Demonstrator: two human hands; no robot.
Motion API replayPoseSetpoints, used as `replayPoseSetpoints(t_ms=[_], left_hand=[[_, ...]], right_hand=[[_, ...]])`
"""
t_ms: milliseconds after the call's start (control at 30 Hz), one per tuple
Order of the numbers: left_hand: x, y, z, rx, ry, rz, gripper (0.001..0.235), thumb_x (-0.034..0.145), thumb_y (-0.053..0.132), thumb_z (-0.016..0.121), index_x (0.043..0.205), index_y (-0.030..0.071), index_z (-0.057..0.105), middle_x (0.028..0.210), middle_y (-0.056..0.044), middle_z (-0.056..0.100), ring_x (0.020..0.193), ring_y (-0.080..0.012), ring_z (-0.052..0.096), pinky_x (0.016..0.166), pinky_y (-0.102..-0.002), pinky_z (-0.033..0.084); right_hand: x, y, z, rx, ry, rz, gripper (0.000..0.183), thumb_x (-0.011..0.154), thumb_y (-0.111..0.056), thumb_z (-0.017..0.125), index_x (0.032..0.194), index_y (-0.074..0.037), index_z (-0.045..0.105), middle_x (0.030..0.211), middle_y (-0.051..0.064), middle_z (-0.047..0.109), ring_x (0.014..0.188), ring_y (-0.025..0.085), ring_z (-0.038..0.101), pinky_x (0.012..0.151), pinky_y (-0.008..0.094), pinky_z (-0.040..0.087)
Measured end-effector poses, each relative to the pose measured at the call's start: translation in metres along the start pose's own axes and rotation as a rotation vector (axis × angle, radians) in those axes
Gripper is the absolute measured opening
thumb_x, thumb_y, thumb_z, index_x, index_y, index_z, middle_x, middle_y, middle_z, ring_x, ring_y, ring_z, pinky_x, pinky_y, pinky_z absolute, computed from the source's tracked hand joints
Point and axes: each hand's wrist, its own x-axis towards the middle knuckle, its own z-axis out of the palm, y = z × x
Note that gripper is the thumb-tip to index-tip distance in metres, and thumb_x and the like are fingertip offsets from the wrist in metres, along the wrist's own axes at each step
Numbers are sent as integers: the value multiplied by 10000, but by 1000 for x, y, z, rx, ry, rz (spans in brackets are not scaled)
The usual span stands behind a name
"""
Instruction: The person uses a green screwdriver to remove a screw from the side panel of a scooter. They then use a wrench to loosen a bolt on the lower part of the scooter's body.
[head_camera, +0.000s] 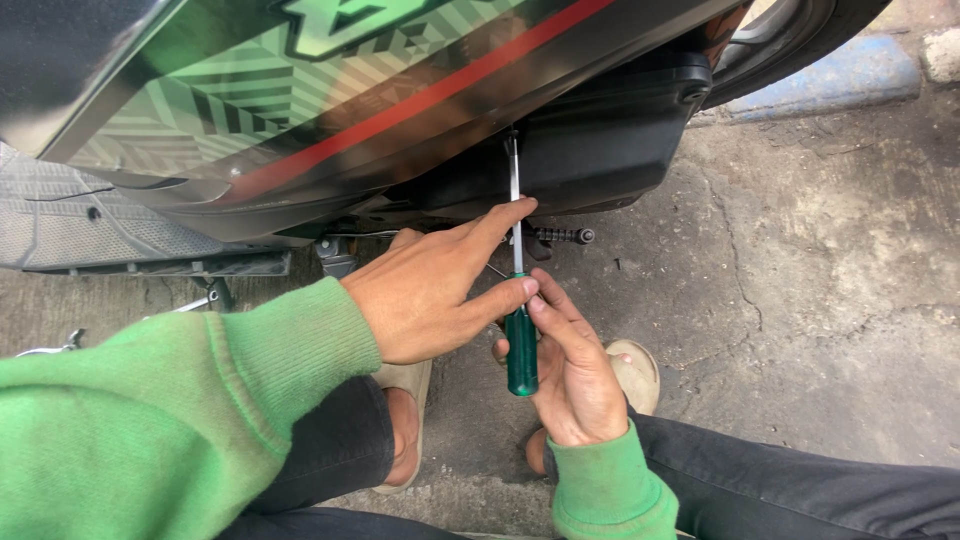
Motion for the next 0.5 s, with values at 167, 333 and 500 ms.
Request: replayPoseSetpoints(t_ms=[167,333,500], left_hand=[[8,5,2,23,6,24,744,981,537,418,1627,235,208,1620,-98,423,1341,-392,514,973,-559,402],[7,3,2,1,9,26,708,995,510,423,1629,243,256,1677,-36,351,1415,-355,442,1067,-544,358],[9,3,3,-3,21,21,717,991,506,429,1632,238,250,1687,-19,337,1433,-343,417,1073,-531,338]], right_hand=[[0,-5,-3,9,110,-77,446,869,-58,711,1309,-66,644,1124,97,708,878,190,658,665,370,582],[-4,-12,4,125,64,-9,347,928,-255,653,1235,-95,636,1146,117,657,1001,288,655,588,325,527],[-3,-12,0,291,30,169,386,924,-298,578,1284,-196,673,1007,39,667,859,200,672,340,214,435]])
